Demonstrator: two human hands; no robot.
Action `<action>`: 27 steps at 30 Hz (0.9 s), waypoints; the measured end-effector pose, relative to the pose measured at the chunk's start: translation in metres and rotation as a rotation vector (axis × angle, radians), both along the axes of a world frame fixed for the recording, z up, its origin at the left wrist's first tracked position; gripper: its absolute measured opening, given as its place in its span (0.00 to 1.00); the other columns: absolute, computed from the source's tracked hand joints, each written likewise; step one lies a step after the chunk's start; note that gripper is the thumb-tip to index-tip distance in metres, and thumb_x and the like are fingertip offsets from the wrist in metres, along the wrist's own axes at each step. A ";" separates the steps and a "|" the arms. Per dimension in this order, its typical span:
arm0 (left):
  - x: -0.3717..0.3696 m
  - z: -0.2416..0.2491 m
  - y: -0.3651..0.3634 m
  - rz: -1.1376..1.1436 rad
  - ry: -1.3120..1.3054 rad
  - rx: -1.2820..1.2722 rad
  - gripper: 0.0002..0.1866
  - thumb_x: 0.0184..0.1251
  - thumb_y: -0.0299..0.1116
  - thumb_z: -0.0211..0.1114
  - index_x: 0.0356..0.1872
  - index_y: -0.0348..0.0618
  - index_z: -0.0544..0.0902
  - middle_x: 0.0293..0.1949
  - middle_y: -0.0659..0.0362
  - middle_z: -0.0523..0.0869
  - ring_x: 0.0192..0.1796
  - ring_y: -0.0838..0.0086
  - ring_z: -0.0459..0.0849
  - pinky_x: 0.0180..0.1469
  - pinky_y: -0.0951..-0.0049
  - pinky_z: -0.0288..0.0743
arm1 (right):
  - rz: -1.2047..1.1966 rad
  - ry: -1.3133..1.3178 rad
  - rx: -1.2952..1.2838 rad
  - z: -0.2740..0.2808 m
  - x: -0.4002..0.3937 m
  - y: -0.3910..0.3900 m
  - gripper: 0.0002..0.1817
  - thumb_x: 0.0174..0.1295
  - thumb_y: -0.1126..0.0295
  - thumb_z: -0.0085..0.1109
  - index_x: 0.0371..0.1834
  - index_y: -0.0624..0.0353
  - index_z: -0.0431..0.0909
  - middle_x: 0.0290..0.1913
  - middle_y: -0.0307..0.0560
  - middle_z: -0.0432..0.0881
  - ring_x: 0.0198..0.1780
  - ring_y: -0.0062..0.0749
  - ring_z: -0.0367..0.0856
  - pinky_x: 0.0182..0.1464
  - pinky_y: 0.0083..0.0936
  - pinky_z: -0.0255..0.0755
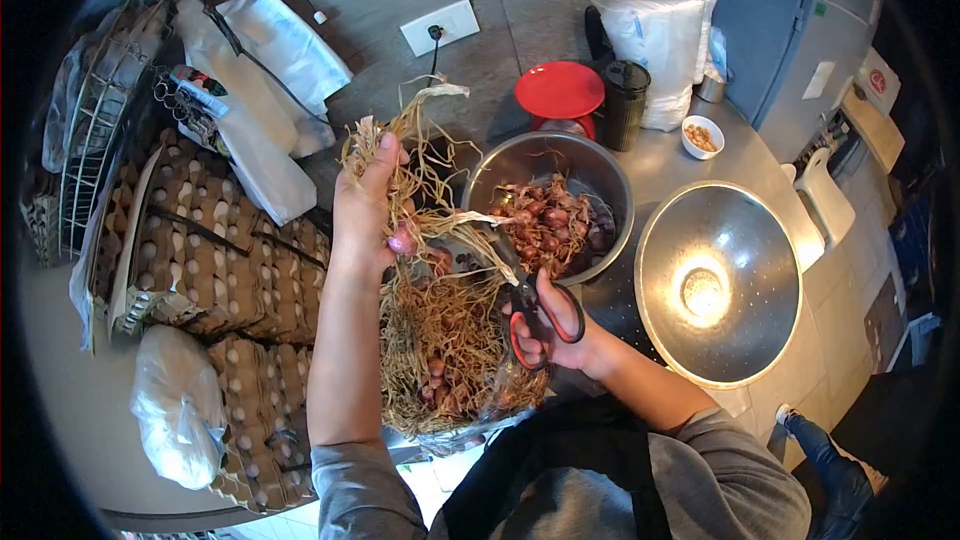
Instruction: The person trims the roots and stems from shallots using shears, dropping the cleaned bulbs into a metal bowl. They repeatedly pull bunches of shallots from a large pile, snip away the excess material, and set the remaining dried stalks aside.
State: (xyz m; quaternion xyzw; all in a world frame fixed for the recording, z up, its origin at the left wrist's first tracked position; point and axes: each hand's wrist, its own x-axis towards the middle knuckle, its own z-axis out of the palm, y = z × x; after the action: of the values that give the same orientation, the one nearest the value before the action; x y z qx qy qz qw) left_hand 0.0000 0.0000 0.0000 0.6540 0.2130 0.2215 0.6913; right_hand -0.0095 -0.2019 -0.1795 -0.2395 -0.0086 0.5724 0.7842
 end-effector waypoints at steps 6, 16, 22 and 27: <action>0.005 -0.002 0.009 0.039 -0.014 -0.022 0.16 0.61 0.48 0.64 0.29 0.47 0.72 0.15 0.66 0.70 0.09 0.80 0.65 0.08 0.81 0.55 | -0.101 -0.236 -0.075 -0.003 -0.006 -0.017 0.32 0.62 0.36 0.38 0.43 0.58 0.69 0.19 0.38 0.70 0.13 0.23 0.66 0.17 0.21 0.61; 0.013 -0.004 0.001 0.022 0.022 -0.005 0.16 0.61 0.48 0.64 0.28 0.48 0.73 0.17 0.66 0.71 0.09 0.81 0.65 0.09 0.80 0.56 | 0.154 -0.300 0.244 0.020 -0.020 -0.039 0.43 0.59 0.31 0.29 0.58 0.64 0.59 0.36 0.47 0.76 0.24 0.29 0.72 0.30 0.26 0.67; 0.011 -0.009 -0.006 -0.110 0.082 -0.031 0.20 0.58 0.53 0.64 0.29 0.48 0.72 0.15 0.65 0.69 0.10 0.79 0.65 0.08 0.80 0.53 | 0.093 -0.305 0.218 0.045 -0.013 -0.017 0.43 0.60 0.31 0.29 0.56 0.64 0.62 0.30 0.47 0.75 0.22 0.30 0.72 0.27 0.22 0.65; 0.017 -0.012 -0.014 -0.059 0.072 0.021 0.20 0.60 0.53 0.63 0.29 0.47 0.72 0.15 0.64 0.68 0.10 0.79 0.65 0.08 0.79 0.54 | -0.011 -0.247 0.066 0.038 -0.001 -0.011 0.36 0.62 0.36 0.38 0.48 0.63 0.68 0.19 0.39 0.72 0.12 0.21 0.66 0.14 0.18 0.59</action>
State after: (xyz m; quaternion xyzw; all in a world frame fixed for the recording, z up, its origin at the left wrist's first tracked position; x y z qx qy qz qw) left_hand 0.0168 -0.0139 -0.0120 0.6747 0.2159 0.1794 0.6827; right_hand -0.0106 -0.2130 -0.1414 -0.2822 -0.1225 0.5336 0.7878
